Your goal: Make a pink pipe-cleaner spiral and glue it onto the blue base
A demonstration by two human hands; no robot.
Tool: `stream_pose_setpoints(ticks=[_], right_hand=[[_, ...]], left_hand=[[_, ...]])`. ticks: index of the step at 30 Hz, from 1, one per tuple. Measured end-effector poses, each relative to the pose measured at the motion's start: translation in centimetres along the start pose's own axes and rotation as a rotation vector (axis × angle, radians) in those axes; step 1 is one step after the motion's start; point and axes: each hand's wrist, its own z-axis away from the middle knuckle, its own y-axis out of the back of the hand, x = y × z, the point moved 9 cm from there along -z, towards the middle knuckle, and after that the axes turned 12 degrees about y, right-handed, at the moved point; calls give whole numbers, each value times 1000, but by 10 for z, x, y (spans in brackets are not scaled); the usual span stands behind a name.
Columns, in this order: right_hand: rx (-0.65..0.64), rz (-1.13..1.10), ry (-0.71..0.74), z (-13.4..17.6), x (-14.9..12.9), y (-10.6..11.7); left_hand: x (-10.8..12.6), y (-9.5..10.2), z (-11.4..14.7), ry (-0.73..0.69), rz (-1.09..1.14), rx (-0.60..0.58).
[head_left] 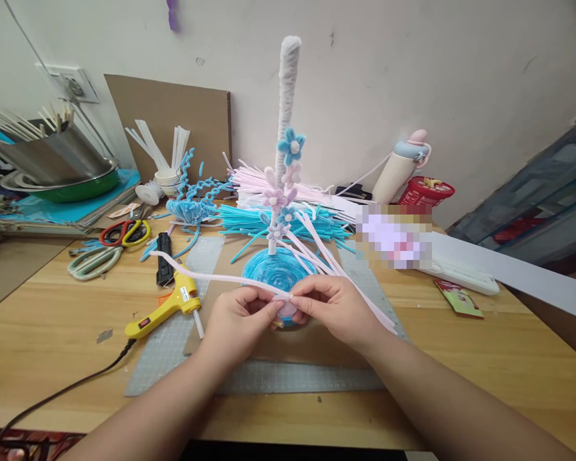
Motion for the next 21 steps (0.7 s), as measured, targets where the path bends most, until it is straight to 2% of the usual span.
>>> stream_pose_setpoints(ticks=[2,5,9,21], right_hand=[[-41,45,-5,1,-1,0],[-98,96,-13,0,-1,0],[-164,54,-33,-2,3,-1],[-203,-190,-143,1,15,-5]], left_hand=[[5,1,2,-73,-128,35],[21,1,11,-281,-374,109],[37,-6,23,-505,-564,151],[44,-7,35,-672,-606,180]])
